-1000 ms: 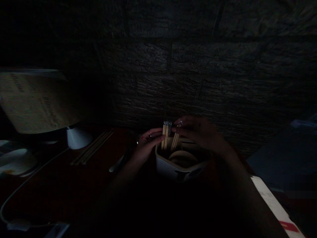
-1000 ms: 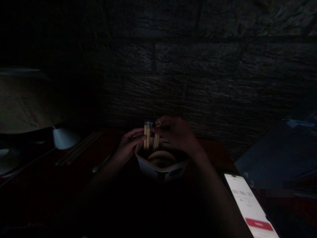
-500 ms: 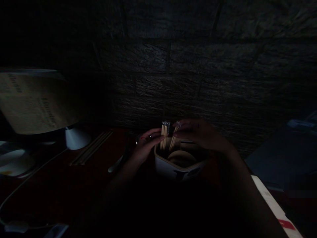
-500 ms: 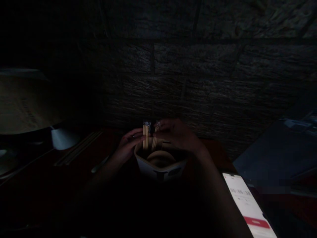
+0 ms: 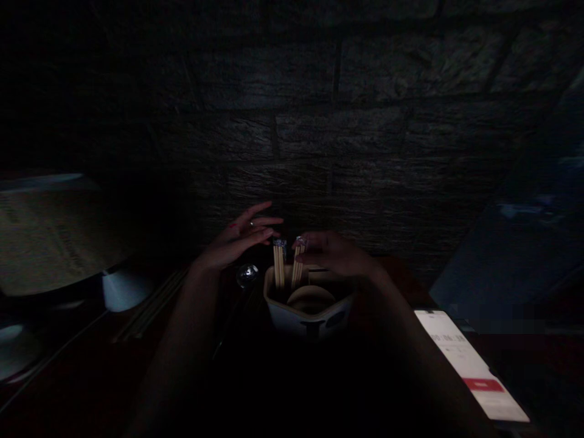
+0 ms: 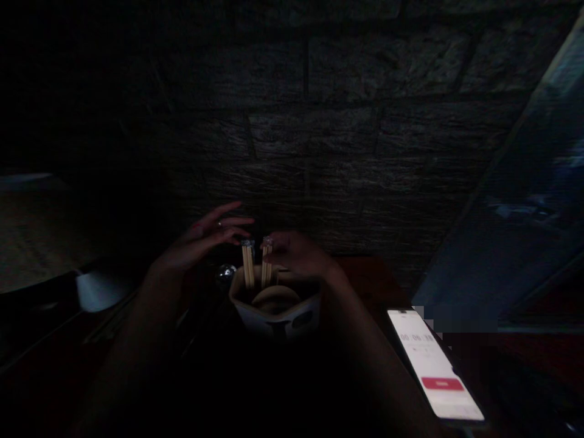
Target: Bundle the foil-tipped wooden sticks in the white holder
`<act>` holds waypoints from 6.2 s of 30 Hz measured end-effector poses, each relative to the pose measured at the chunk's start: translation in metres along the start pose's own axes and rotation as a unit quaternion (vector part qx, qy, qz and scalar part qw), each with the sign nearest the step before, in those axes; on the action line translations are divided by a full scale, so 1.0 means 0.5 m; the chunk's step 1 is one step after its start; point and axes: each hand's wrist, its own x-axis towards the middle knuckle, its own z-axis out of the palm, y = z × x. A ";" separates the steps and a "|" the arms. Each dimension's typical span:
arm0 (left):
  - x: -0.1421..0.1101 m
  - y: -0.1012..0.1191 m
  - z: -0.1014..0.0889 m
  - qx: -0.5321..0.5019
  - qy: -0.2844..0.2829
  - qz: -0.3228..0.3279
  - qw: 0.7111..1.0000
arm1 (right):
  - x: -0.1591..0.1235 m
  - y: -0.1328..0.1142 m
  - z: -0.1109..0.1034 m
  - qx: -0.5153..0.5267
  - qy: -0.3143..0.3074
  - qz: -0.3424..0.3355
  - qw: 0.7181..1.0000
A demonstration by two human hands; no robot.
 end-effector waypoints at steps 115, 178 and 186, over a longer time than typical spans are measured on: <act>0.002 -0.024 0.006 0.139 -0.106 -0.105 0.979 | 0.020 -0.028 0.060 -0.217 0.126 -0.026 0.968; 0.007 -0.026 0.006 0.101 -0.154 -0.076 0.980 | 0.021 -0.013 0.053 -0.141 0.108 0.002 0.984; 0.016 -0.059 0.009 0.075 -0.195 -0.086 0.974 | 0.019 -0.018 0.053 -0.143 0.117 0.011 0.983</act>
